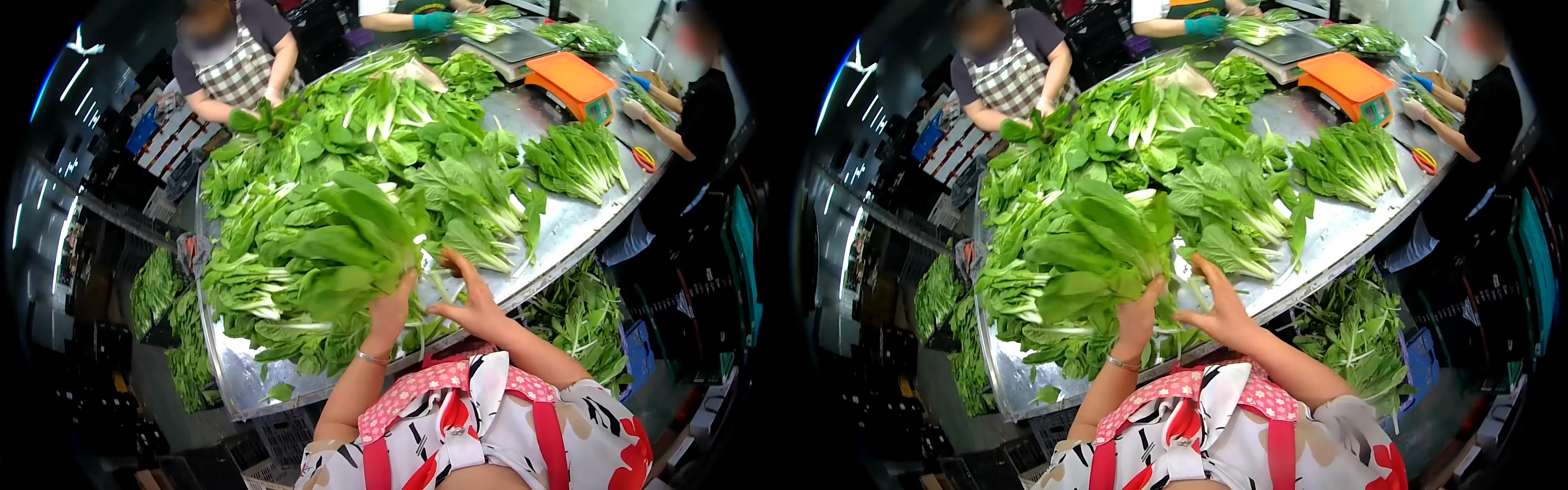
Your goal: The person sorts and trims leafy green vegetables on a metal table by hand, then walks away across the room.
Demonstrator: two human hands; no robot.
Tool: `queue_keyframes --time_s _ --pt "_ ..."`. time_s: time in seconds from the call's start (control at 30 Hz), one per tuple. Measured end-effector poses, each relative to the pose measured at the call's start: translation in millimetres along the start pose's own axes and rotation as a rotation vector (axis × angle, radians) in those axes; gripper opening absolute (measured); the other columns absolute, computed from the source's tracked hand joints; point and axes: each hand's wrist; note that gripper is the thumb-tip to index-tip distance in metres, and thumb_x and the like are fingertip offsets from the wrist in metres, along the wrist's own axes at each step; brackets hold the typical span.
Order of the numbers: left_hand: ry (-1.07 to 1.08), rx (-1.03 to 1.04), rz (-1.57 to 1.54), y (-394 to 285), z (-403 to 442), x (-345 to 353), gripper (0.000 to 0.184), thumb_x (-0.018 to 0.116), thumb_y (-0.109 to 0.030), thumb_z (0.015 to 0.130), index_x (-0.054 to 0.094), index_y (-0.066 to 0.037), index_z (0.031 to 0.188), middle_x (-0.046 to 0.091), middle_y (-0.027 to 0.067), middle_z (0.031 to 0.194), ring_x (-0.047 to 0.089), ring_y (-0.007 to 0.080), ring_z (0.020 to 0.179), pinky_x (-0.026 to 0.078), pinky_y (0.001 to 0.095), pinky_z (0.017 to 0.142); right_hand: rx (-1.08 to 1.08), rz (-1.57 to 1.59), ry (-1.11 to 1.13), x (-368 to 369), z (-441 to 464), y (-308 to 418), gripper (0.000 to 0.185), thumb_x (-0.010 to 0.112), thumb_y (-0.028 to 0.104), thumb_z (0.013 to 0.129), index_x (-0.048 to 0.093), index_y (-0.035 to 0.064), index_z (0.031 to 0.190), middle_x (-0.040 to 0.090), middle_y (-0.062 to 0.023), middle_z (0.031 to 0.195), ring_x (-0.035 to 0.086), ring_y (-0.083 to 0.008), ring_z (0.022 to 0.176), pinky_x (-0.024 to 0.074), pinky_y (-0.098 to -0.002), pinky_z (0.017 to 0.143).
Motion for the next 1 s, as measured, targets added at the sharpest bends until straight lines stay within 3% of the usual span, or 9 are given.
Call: queue_keyframes --time_s 0.07,0.1,0.13,0.2,0.27,0.4,0.47,0.63,1.0 --pt "0.213 0.656 0.867 24.5 0.6 2.3 0.036 0.056 -0.003 0.076 0.05 -0.001 0.112 0.056 0.0108 0.109 0.054 0.0229 0.095 0.041 0.0336 0.084 0.048 0.243 -0.097 10.1 6.5 -1.8 0.077 0.075 0.028 0.061 0.036 0.0016 0.122 0.04 -0.018 0.123 0.039 -0.0315 0.114 0.0315 -0.0375 0.094" --pt "0.232 0.785 0.773 17.5 8.2 11.6 0.044 0.06 -0.005 0.072 0.047 0.001 0.113 0.056 0.0125 0.108 0.055 0.0261 0.096 0.042 0.0351 0.083 0.092 0.258 -0.065 20.9 6.7 -17.7 0.078 0.076 0.031 0.061 0.037 0.0016 0.122 0.04 -0.0175 0.123 0.039 -0.0311 0.114 0.03 -0.0371 0.096" --pt "0.205 0.257 -0.01 9.5 7.7 31.2 0.047 0.061 -0.008 0.069 0.045 0.001 0.113 0.056 0.0173 0.103 0.054 0.0334 0.094 0.043 0.0379 0.08 0.13 0.282 -0.031 17.7 10.6 -17.8 0.071 0.074 0.029 0.064 0.039 0.0021 0.119 0.043 -0.0159 0.119 0.042 -0.0288 0.11 0.0314 -0.0369 0.094" --pt "0.149 0.32 0.26 -17.3 13.5 46.6 0.044 0.06 -0.008 0.069 0.045 0.0 0.109 0.055 0.0199 0.096 0.053 0.037 0.089 0.043 0.0398 0.077 0.207 0.328 0.035 11.0 17.1 -16.6 0.057 0.071 0.025 0.069 0.045 0.0029 0.114 0.049 -0.0128 0.112 0.046 -0.0243 0.104 0.034 -0.0364 0.092" --pt "0.326 0.25 0.585 -36.3 15.4 54.8 0.053 0.059 -0.004 0.068 0.037 0.005 0.116 0.049 0.0245 0.105 0.048 0.0394 0.097 0.04 0.0405 0.081 0.222 0.472 -0.224 5.3 16.7 -11.3 0.044 0.067 0.019 0.073 0.048 0.0025 0.11 0.054 -0.0083 0.104 0.05 -0.0192 0.096 0.039 -0.0338 0.085" --pt "0.343 0.427 0.577 -63.4 6.6 71.3 0.068 0.065 -0.008 0.066 0.03 0.006 0.123 0.027 0.0274 0.127 0.031 0.0418 0.116 0.032 0.0403 0.094 0.508 1.046 -0.475 -30.6 30.5 0.1 0.033 0.059 0.012 0.08 0.048 0.001 0.109 0.055 -0.0079 0.1 0.053 -0.0165 0.092 0.0434 -0.0304 0.078" --pt "0.425 0.498 0.535 -64.2 -1.1 83.0 0.075 0.067 -0.011 0.066 0.026 0.006 0.127 0.02 0.0277 0.133 0.022 0.0431 0.123 0.025 0.0418 0.099 0.608 1.272 -0.355 -54.2 29.9 -10.3 0.037 0.053 0.025 0.085 0.044 0.001 0.113 0.055 -0.0117 0.104 0.053 -0.0205 0.095 0.0439 -0.0338 0.081" --pt "0.539 0.715 0.497 -59.3 0.0 111.0 0.066 0.069 -0.018 0.067 0.037 0.002 0.122 0.028 0.0262 0.132 0.027 0.0402 0.122 0.024 0.0448 0.1 0.48 1.523 -0.21 -81.3 29.4 -39.4 0.054 0.044 0.045 0.085 0.038 0.0073 0.122 0.053 -0.0192 0.11 0.057 -0.0272 0.089 0.0467 -0.0405 0.079" --pt "0.838 0.727 0.196 -52.5 14.4 191.9 0.056 0.067 -0.013 0.067 0.044 0.003 0.116 0.047 0.0202 0.119 0.043 0.0327 0.114 0.03 0.042 0.097 0.597 1.517 -0.442 -160.5 -8.6 -89.9 0.038 0.053 0.032 0.083 0.047 0.004 0.108 0.058 -0.0166 0.099 0.059 -0.0231 0.081 0.0491 -0.0345 0.073"
Point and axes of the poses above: each hand's wrist, its own z-axis towards the middle knuckle, its own x-axis out of the palm, y = z × x
